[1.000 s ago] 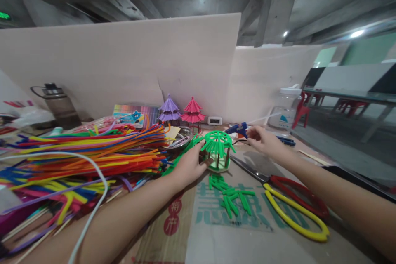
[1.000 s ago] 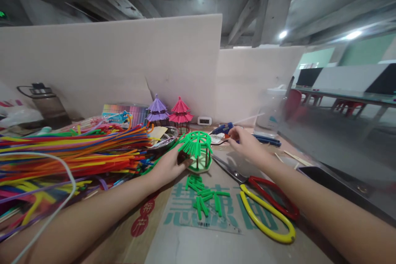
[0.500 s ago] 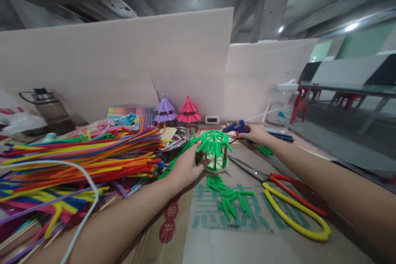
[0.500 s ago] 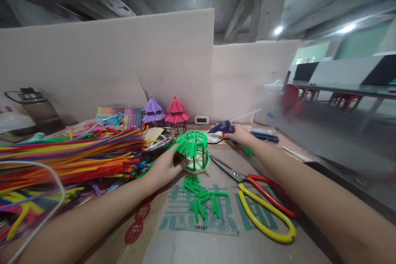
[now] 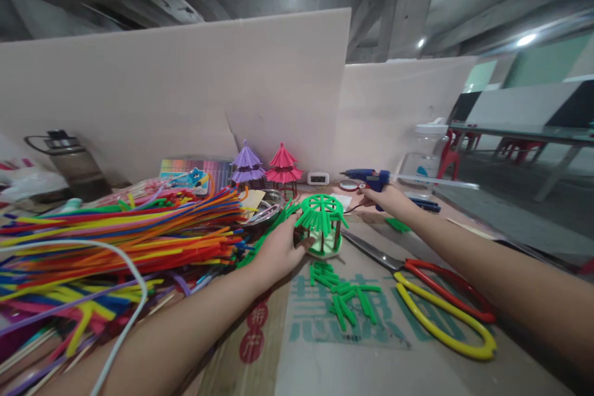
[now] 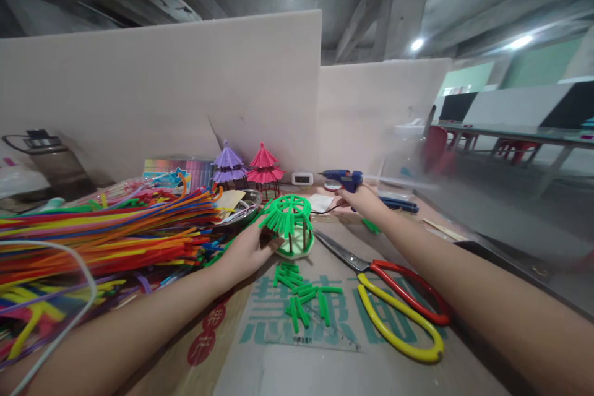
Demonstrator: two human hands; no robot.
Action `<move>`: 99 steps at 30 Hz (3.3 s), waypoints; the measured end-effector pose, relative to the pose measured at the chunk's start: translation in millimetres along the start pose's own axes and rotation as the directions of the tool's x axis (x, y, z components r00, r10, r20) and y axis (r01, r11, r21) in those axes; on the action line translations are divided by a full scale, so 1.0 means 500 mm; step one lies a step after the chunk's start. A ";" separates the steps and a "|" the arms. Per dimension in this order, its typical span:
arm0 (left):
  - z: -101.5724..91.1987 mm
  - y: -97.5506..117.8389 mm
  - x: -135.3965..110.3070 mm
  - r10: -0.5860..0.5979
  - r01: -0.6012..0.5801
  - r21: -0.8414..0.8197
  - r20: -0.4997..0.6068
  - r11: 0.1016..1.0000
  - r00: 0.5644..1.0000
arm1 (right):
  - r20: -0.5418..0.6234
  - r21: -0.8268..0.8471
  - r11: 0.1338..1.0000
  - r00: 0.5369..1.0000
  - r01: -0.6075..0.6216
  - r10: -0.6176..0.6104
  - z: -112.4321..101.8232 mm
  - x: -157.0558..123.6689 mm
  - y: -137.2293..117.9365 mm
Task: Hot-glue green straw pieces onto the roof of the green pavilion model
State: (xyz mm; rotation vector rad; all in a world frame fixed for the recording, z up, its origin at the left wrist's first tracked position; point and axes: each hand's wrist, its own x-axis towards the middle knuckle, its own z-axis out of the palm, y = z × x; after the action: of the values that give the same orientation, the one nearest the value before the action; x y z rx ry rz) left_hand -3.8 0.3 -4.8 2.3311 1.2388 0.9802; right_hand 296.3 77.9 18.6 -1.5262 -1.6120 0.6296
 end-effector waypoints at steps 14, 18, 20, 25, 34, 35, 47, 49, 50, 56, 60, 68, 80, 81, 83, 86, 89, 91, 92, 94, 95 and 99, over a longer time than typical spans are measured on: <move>0.003 -0.019 0.004 0.078 -0.099 -0.132 -0.153 0.986 0.985 | -0.146 0.157 0.938 0.947 0.308 -0.287 -0.003 -0.267 -0.063; 0.007 -0.025 0.010 0.089 -0.122 -0.199 -0.167 0.972 0.982 | -0.178 0.108 0.918 0.916 0.381 -0.359 -0.003 -0.277 -0.060; 0.008 -0.026 0.010 0.077 -0.111 -0.208 -0.166 0.972 0.983 | -0.150 0.043 0.893 0.887 0.447 -0.437 -0.003 -0.282 -0.062; 0.009 -0.029 0.009 0.041 -0.065 -0.146 -0.166 0.987 0.985 | -0.092 0.000 0.901 0.897 0.433 -0.432 0.005 -0.288 -0.060; 0.007 -0.029 0.012 0.035 -0.044 -0.057 -0.161 0.997 0.986 | -0.115 -0.006 0.950 0.944 0.312 -0.310 0.021 -0.279 -0.044; 0.007 -0.029 0.012 0.034 -0.044 -0.055 -0.162 0.998 0.986 | -0.121 -0.021 0.949 0.942 0.314 -0.314 0.021 -0.279 -0.043; -0.003 -0.013 0.010 0.062 -0.062 0.006 -0.164 0.998 0.984 | -0.138 -0.061 0.953 0.943 0.298 -0.304 0.019 -0.283 -0.066; -0.004 -0.010 0.010 0.062 -0.062 0.008 -0.163 0.998 0.985 | -0.134 -0.060 0.952 0.943 0.300 -0.305 0.017 -0.285 -0.072; -0.004 -0.009 0.010 0.063 -0.063 0.008 -0.163 0.998 0.985 | -0.135 -0.068 0.953 0.943 0.297 -0.303 0.016 -0.286 -0.074; -0.003 -0.013 0.010 0.071 -0.072 0.002 -0.173 0.997 0.982 | -0.124 -0.084 0.947 0.940 0.310 -0.319 0.015 -0.288 -0.073; -0.002 -0.016 0.010 0.073 -0.073 0.006 -0.168 0.997 0.983 | -0.124 -0.106 0.938 0.932 0.329 -0.341 0.020 -0.282 -0.060; -0.001 -0.016 0.010 0.064 -0.061 0.020 -0.167 0.998 0.984 | -0.112 -0.105 0.937 0.932 0.334 -0.345 0.020 -0.284 -0.060; -0.001 -0.016 0.011 0.053 -0.053 0.007 -0.165 0.999 0.985 | -0.115 -0.100 0.941 0.935 0.324 -0.335 0.022 -0.279 -0.060; -0.001 -0.016 0.011 0.051 -0.051 0.007 -0.165 0.999 0.985 | -0.112 -0.092 0.942 0.936 0.323 -0.332 0.021 -0.280 -0.062; -0.001 -0.017 0.011 0.049 -0.048 0.007 -0.164 0.999 0.985 | -0.103 -0.083 0.944 0.939 0.320 -0.328 0.019 -0.283 -0.068; 0.000 -0.019 0.011 0.049 -0.049 0.004 -0.169 0.999 0.984 | -0.100 -0.092 0.943 0.939 0.321 -0.329 0.016 -0.287 -0.074; 0.002 -0.023 0.010 0.051 -0.052 -0.005 -0.173 0.999 0.984 | -0.100 -0.100 0.949 0.945 0.300 -0.310 0.016 -0.287 -0.076; 0.004 -0.026 0.011 0.046 -0.049 -0.016 -0.171 0.999 0.984 | -0.101 -0.101 0.953 0.950 0.286 -0.296 0.018 -0.286 -0.076; 0.005 -0.028 0.011 0.045 -0.049 -0.022 -0.170 0.999 0.984 | -0.104 -0.102 0.954 0.951 0.282 -0.292 0.018 -0.286 -0.075; 0.007 -0.032 0.012 0.042 -0.048 -0.030 -0.175 0.998 0.984 | -0.110 -0.103 0.955 0.951 0.278 -0.289 0.020 -0.286 -0.075; 0.007 -0.034 0.012 0.043 -0.050 -0.032 -0.178 0.998 0.983 | -0.112 -0.103 0.956 0.952 0.275 -0.286 0.020 -0.286 -0.075; 0.009 -0.037 0.014 0.039 -0.051 -0.060 -0.173 0.997 0.984 | -0.098 -0.109 0.956 0.954 0.274 -0.285 0.018 -0.286 -0.075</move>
State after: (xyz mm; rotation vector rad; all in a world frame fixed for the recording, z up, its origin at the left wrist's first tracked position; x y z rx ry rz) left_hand -8.9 16.5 -15.7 2.2743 1.2025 1.2409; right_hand 259.0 -65.5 13.4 -1.3394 -1.7486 0.3089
